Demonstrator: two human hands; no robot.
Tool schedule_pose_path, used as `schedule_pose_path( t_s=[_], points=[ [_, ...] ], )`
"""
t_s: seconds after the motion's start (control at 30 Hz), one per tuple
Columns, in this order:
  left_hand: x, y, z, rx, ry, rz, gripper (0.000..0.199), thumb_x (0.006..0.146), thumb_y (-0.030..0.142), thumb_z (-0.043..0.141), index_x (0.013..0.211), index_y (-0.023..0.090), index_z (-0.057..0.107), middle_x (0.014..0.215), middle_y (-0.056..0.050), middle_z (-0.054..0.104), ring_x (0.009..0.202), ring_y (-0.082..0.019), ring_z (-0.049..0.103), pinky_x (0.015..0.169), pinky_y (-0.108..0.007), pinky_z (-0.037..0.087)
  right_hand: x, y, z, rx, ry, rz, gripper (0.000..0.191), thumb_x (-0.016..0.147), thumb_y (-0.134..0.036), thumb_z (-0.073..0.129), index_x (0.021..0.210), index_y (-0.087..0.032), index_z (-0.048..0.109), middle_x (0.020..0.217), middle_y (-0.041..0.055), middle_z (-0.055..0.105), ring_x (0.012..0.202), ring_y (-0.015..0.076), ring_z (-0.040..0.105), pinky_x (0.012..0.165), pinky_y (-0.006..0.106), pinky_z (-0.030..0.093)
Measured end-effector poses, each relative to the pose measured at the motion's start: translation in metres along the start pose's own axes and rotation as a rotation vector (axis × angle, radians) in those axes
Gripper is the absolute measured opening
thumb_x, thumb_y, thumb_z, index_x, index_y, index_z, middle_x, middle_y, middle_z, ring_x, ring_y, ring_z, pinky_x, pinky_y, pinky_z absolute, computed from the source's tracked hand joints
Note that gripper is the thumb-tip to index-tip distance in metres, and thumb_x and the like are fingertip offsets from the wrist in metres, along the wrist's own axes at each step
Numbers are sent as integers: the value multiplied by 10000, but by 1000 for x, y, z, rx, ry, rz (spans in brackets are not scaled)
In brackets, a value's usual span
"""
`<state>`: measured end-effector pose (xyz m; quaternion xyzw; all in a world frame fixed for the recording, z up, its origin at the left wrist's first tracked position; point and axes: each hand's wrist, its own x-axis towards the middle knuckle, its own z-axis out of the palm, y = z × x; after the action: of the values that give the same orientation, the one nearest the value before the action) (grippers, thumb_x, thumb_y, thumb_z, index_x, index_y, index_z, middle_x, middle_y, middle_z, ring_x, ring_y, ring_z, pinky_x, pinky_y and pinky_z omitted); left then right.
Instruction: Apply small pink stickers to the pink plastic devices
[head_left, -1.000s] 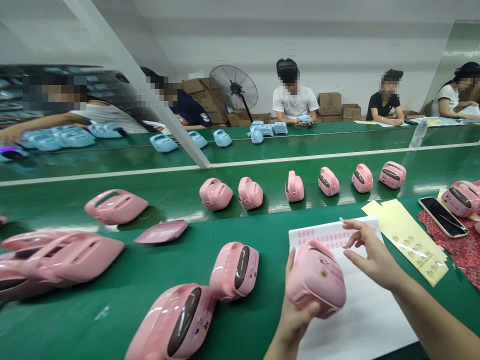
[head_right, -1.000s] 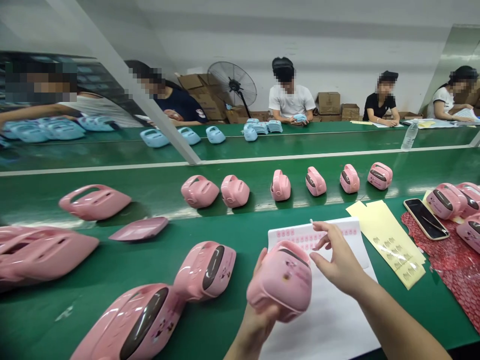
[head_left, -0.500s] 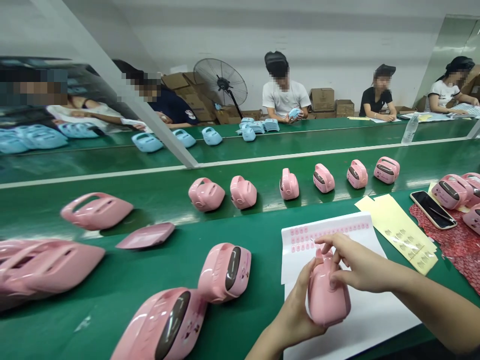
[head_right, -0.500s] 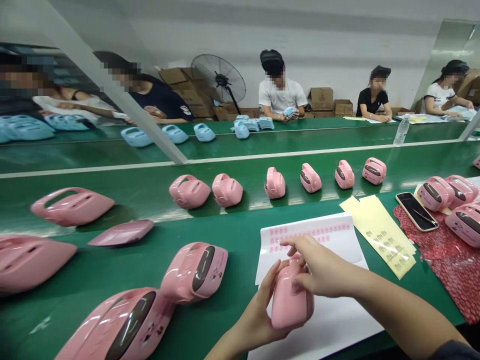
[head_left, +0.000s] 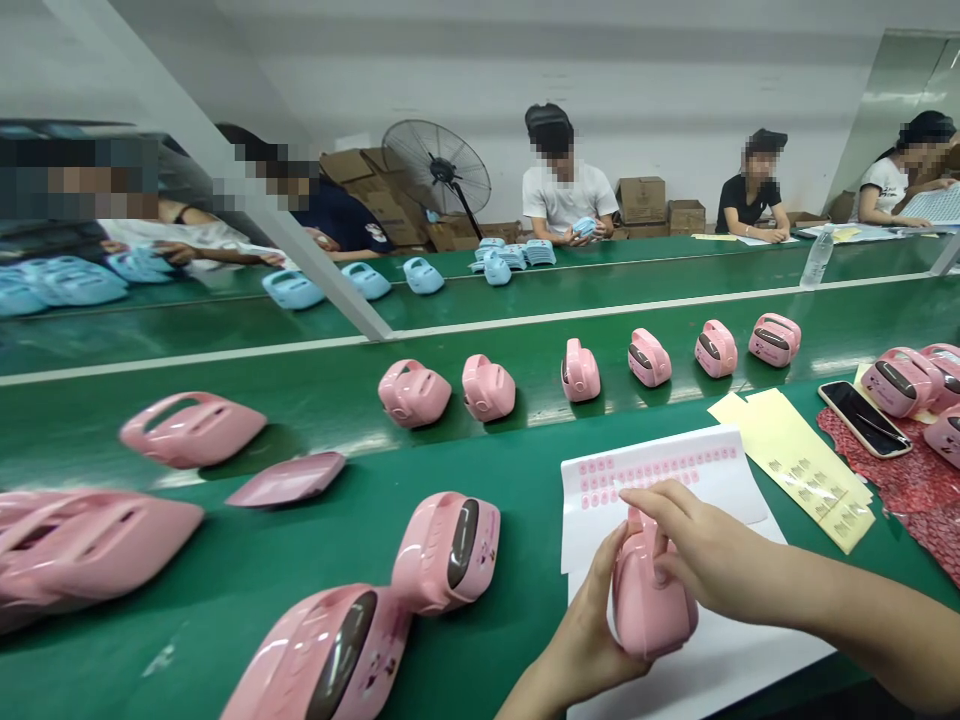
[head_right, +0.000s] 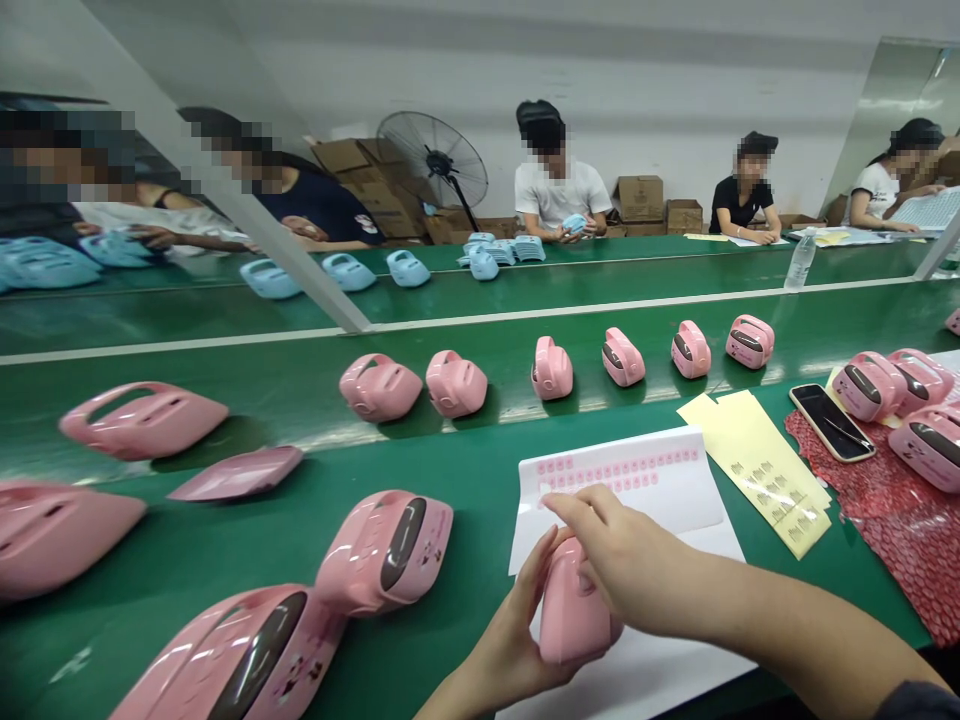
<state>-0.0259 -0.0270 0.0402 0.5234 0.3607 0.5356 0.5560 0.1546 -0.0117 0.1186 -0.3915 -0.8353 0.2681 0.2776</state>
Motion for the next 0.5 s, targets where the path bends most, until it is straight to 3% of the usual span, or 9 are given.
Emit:
schedule_pose_path(
  t_s=[0.17,0.27,0.33,0.4,0.5],
  points=[
    [-6,-5,15,42,191,72,952,330,-7,775,1217,275,573,1180,-93,628,1156,-365,509,1043,-536,206,-16,3,11,-161,194,-122,700,821,-115,515,1424,-223,175,1424,175,358,1243,283,447,919,407,484],
    [-7,-10,12,15,226,56,943,317,30,792,1205,264,578,1197,-98,616,1219,-377,447,1040,-496,273,-18,1,14,-169,248,-259,657,881,-127,428,1437,-200,85,1377,183,429,1237,251,460,923,394,477],
    [-6,-15,3,116,121,61,975,354,56,790,1268,254,514,1251,-118,582,1223,-383,443,1018,-494,324,-15,2,17,-191,254,-369,608,896,-94,354,1434,-176,81,1288,172,526,1214,236,484,902,392,480],
    [-6,-18,-8,264,-78,82,1029,424,77,774,1357,274,386,1315,-136,530,1219,-381,451,992,-509,358,-11,7,17,-229,289,-412,576,892,-65,316,1422,-157,111,1191,169,594,1147,242,537,853,406,487],
    [-7,-19,-17,324,-283,94,1110,476,100,779,1411,344,232,1385,-131,452,1243,-382,421,990,-528,351,-6,20,12,-189,342,-329,535,884,-59,328,1384,-183,182,1098,144,633,1010,223,603,805,408,485]
  ],
)
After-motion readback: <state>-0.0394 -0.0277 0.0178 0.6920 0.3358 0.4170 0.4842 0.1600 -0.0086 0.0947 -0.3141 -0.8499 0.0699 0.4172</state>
